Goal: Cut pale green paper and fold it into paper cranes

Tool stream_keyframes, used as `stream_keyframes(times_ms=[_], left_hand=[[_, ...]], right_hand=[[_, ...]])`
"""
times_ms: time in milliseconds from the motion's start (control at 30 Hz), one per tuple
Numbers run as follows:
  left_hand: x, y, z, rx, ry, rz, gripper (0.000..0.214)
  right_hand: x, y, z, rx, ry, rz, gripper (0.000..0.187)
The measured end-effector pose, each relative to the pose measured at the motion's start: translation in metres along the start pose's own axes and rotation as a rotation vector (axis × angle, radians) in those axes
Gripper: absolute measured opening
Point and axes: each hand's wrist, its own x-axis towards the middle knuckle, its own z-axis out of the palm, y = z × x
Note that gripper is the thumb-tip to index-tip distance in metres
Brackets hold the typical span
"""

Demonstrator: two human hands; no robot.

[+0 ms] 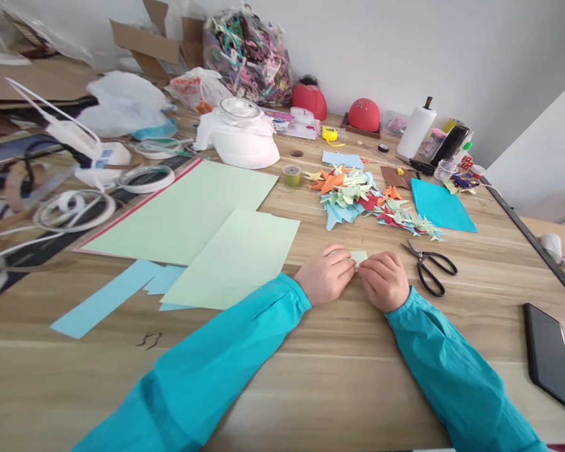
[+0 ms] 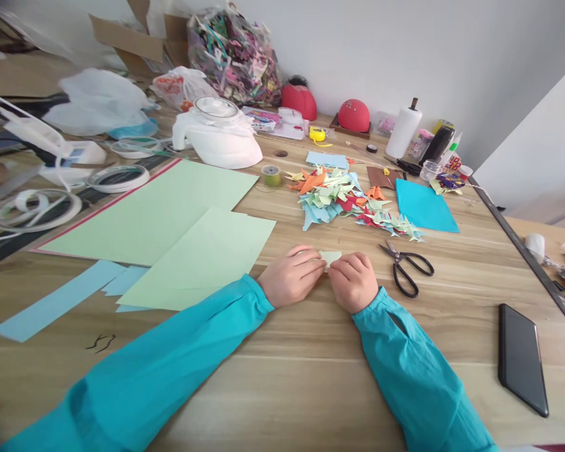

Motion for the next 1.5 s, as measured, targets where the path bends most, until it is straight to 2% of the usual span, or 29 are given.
stream_keyframes(times_ms=[167,333,533,600,767,1000,1133,1233,1333,1500], left_hand=[[0.004,0.007,0.003,0.036,-0.027,0.045,0.023],[0.002,0.005,0.002,0.04,-0.04,0.072,0.027],[-0.002,-0.005,-0.004,0.016,-0.041,0.0,0.022],[-0.002,-0.005,-0.004,0.006,-0.036,-0.004,0.021],[0.0,0.003,0.0,-0.01,-0.049,0.035,0.022],[0.002,0.001,-0.003,-0.085,0.019,-0.02,0.016],[-0.001,-0.004,-0.006,-0.124,0.063,-0.129,0.023],[-0.004,-0.007,-0.006,-0.14,0.1,-0.174,0.019],[-0.004,-0.008,-0.006,-0.14,0.099,-0.143,0.01],[-0.001,-0.003,-0.005,-0.098,0.058,-0.049,0.013]], right_hand=[[-0.002,-0.002,0.002,-0.026,-0.009,-0.052,0.018],[-0.002,-0.001,0.002,-0.005,-0.016,-0.011,0.016],[-0.004,0.007,-0.004,0.043,0.048,0.082,0.019],[-0.004,0.007,-0.004,0.053,0.027,0.117,0.018],[-0.002,0.0,0.001,0.036,-0.036,0.044,0.011],[-0.003,0.002,0.0,0.022,-0.027,0.052,0.015],[-0.003,0.003,0.0,0.001,0.026,0.078,0.012],[-0.003,0.003,-0.001,0.0,0.038,0.083,0.012],[-0.003,0.002,-0.001,0.008,0.035,0.083,0.012],[-0.002,-0.002,-0.001,0.017,-0.016,0.055,0.009]])
